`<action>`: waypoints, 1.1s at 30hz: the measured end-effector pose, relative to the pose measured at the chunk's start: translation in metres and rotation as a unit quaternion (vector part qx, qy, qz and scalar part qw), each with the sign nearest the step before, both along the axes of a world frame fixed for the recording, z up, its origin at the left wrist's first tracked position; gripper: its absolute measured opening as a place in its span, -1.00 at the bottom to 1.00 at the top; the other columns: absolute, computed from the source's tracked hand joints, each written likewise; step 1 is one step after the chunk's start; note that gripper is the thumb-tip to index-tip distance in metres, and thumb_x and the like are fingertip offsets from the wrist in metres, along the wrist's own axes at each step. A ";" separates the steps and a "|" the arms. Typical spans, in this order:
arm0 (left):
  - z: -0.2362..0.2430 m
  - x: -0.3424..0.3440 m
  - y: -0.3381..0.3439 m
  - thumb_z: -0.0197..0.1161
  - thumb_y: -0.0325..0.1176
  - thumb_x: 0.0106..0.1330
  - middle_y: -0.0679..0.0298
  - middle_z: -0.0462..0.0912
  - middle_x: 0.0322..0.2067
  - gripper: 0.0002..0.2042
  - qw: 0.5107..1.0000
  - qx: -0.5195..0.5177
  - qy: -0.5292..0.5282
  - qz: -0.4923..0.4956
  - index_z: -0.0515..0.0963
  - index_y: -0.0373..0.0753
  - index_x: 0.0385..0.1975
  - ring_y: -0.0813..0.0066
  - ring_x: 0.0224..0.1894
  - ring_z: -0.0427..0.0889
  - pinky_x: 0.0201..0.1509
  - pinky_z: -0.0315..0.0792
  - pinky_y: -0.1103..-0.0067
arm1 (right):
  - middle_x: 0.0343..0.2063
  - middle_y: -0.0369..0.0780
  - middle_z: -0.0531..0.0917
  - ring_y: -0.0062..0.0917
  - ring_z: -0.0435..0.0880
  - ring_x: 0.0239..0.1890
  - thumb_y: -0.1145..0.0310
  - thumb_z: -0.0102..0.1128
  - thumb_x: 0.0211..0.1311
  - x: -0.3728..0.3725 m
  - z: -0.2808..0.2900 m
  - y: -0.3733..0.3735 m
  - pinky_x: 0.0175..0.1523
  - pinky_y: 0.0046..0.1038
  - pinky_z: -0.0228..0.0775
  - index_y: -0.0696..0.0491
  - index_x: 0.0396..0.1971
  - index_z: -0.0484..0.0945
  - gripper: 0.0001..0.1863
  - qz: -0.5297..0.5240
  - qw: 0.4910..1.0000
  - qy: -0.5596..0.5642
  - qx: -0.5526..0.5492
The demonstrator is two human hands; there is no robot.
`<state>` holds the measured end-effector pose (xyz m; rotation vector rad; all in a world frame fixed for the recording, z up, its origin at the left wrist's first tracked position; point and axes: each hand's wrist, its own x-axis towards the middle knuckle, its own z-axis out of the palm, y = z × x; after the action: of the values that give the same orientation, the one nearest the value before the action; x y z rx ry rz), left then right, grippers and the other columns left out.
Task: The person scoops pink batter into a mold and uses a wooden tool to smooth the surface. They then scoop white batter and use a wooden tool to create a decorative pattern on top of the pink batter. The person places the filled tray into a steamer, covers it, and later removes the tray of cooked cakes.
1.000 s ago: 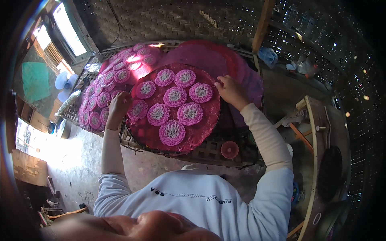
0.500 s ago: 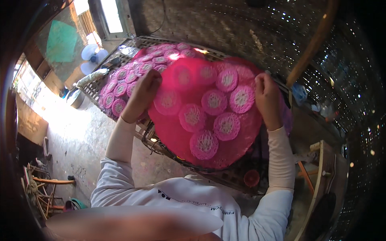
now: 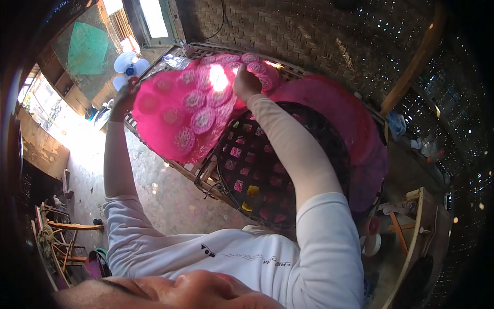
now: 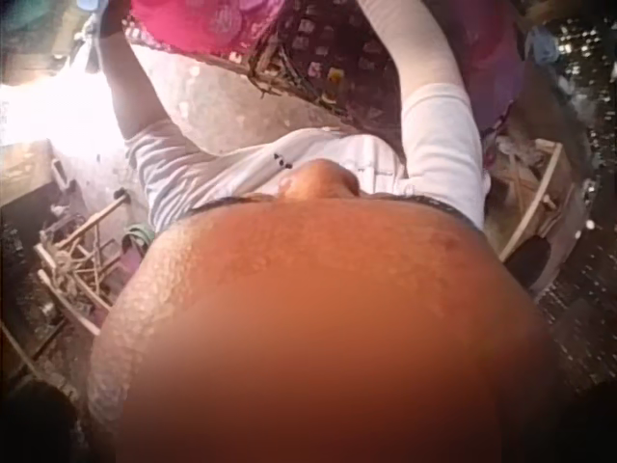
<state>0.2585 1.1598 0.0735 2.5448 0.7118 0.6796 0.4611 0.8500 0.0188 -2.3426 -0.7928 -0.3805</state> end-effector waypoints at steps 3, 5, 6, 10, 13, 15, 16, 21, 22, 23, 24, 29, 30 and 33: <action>-0.029 0.003 -0.030 0.11 -0.16 0.18 0.20 0.54 -0.19 -0.60 0.986 0.160 0.004 0.042 0.34 -0.03 0.03 0.24 -0.09 0.47 0.02 0.28 0.39 | -0.45 -0.02 0.60 -0.18 0.60 -0.33 0.34 -0.12 0.12 0.008 -0.019 -0.014 -0.27 -0.18 0.40 0.14 -0.26 0.40 -0.76 0.018 0.993 -0.022 -0.115; -0.058 -0.006 -0.060 0.15 -0.17 0.16 0.27 0.55 -0.22 -0.61 0.993 0.114 -0.039 -0.018 0.36 -0.02 0.01 0.28 -0.09 0.48 -0.01 0.29 0.38 | -0.45 -0.05 0.60 -0.19 0.59 -0.32 0.31 -0.05 0.09 -0.004 -0.009 -0.044 -0.24 -0.16 0.39 0.12 -0.30 0.43 -0.77 0.050 0.991 -0.055 -0.113; -0.059 -0.013 -0.098 0.20 -0.26 0.13 0.26 0.55 -0.25 -0.62 0.988 0.103 -0.079 -0.088 0.39 -0.07 -0.02 0.30 -0.15 0.49 -0.05 0.31 0.40 | -0.44 -0.07 0.60 -0.18 0.59 -0.31 0.29 0.00 0.07 -0.012 0.003 -0.069 -0.24 -0.16 0.39 0.11 -0.31 0.45 -0.77 0.045 0.991 -0.039 -0.117; -0.105 -0.038 -0.187 0.13 -0.10 0.15 0.12 0.37 -0.03 -0.50 0.982 -0.007 -0.004 -0.190 0.29 -0.12 0.08 0.12 0.06 0.28 0.13 0.08 0.27 | -0.46 -0.07 0.59 -0.22 0.58 -0.36 0.18 0.15 0.04 -0.026 0.021 -0.185 -0.25 -0.29 0.40 0.08 -0.25 0.49 -0.67 0.034 0.994 -0.035 -0.097; -0.128 -0.047 -0.225 0.05 0.01 0.17 0.09 0.26 0.05 -0.43 0.976 -0.099 -0.011 -0.192 0.21 -0.11 0.15 0.09 0.13 0.16 0.18 -0.03 0.25 | -0.36 -0.08 0.59 -0.25 0.57 -0.25 0.12 0.14 0.06 -0.054 0.031 -0.263 -0.19 -0.33 0.38 0.12 -0.21 0.49 -0.60 -0.059 0.968 0.038 -0.239; -0.137 -0.048 -0.238 0.01 0.00 0.20 0.10 0.26 0.04 -0.47 0.973 -0.110 -0.010 -0.205 0.26 -0.12 0.13 0.12 0.12 0.16 0.19 -0.03 0.28 | -0.30 -0.04 0.55 -0.19 0.53 -0.20 0.11 0.11 0.07 -0.077 0.016 -0.303 -0.13 -0.27 0.36 0.14 -0.26 0.48 -0.60 -0.118 0.962 0.059 -0.241; -0.143 -0.049 -0.239 -0.01 -0.01 0.22 0.11 0.27 0.04 -0.49 0.970 -0.100 -0.009 -0.223 0.28 -0.13 0.12 0.14 0.11 0.16 0.19 -0.03 0.30 | -0.28 -0.02 0.53 -0.16 0.51 -0.18 0.10 0.10 0.07 -0.086 0.008 -0.316 -0.10 -0.24 0.35 0.16 -0.28 0.48 -0.60 -0.146 0.957 0.068 -0.240; -0.186 -0.035 -0.227 -0.05 -0.15 0.30 0.13 0.30 0.01 -0.61 0.955 -0.089 -0.044 -0.281 0.36 -0.18 0.06 0.26 0.09 0.19 0.16 0.05 0.42 | -0.20 0.00 0.51 -0.15 0.49 -0.15 0.07 0.07 0.11 -0.093 -0.042 -0.346 -0.08 -0.24 0.33 0.18 -0.19 0.46 -0.55 -0.163 0.976 0.073 -0.126; -0.189 -0.032 -0.229 -0.04 -0.16 0.30 0.14 0.30 0.00 -0.61 0.953 -0.109 -0.060 -0.278 0.36 -0.19 0.06 0.27 0.08 0.19 0.14 0.07 0.42 | -0.20 0.01 0.50 -0.14 0.49 -0.15 0.08 0.06 0.13 -0.091 -0.054 -0.350 -0.07 -0.24 0.33 0.18 -0.18 0.46 -0.55 -0.160 0.982 0.036 -0.089; -0.191 -0.030 -0.231 -0.04 -0.17 0.30 0.14 0.31 -0.01 -0.62 0.950 -0.129 -0.075 -0.274 0.36 -0.20 0.06 0.28 0.08 0.19 0.12 0.10 0.42 | -0.21 0.00 0.51 -0.16 0.50 -0.16 0.09 0.03 0.15 -0.090 -0.060 -0.351 -0.07 -0.26 0.33 0.18 -0.15 0.44 -0.55 -0.152 0.987 0.028 -0.051; -0.189 -0.028 -0.235 -0.03 -0.18 0.30 0.15 0.32 -0.02 -0.62 0.947 -0.149 -0.091 -0.271 0.36 -0.20 0.05 0.28 0.08 0.19 0.10 0.13 0.43 | -0.21 -0.01 0.51 -0.19 0.51 -0.16 0.11 0.00 0.18 -0.088 -0.062 -0.350 -0.07 -0.28 0.33 0.18 -0.12 0.42 -0.56 -0.146 0.989 0.018 -0.012; -0.142 -0.022 -0.238 -0.09 -0.16 0.32 0.24 0.42 -0.11 -0.66 0.874 -0.373 -0.166 -0.264 0.35 -0.25 -0.05 0.44 -0.10 0.37 -0.07 0.31 0.51 | -0.23 -0.15 0.54 -0.41 0.55 -0.18 0.21 -0.10 0.27 -0.105 -0.029 -0.328 -0.17 -0.41 0.41 0.13 -0.01 0.31 -0.62 -0.034 0.880 0.242 0.407; -0.116 -0.024 -0.249 -0.15 -0.10 0.35 0.25 0.40 -0.08 -0.62 0.803 -0.501 -0.183 -0.266 0.33 -0.25 -0.02 0.46 -0.06 0.35 -0.02 0.29 0.52 | -0.24 -0.19 0.54 -0.46 0.54 -0.19 0.22 -0.10 0.28 -0.116 -0.008 -0.328 -0.18 -0.45 0.43 0.10 0.01 0.30 -0.62 -0.006 0.834 0.306 0.460; -0.046 -0.021 -0.284 -0.16 -0.12 0.37 0.19 0.30 0.08 -0.52 0.733 -0.594 -0.230 -0.239 0.11 -0.30 0.18 0.41 0.08 0.30 0.18 0.18 0.48 | -0.22 -0.23 0.55 -0.50 0.55 -0.19 0.27 -0.16 0.29 -0.125 0.024 -0.350 -0.22 -0.47 0.48 0.05 0.05 0.27 -0.64 0.055 0.746 0.359 0.557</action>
<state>0.2375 0.8759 0.0277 1.1814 0.1418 0.4019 0.3358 0.4999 0.0426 -1.1042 -0.1693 0.1296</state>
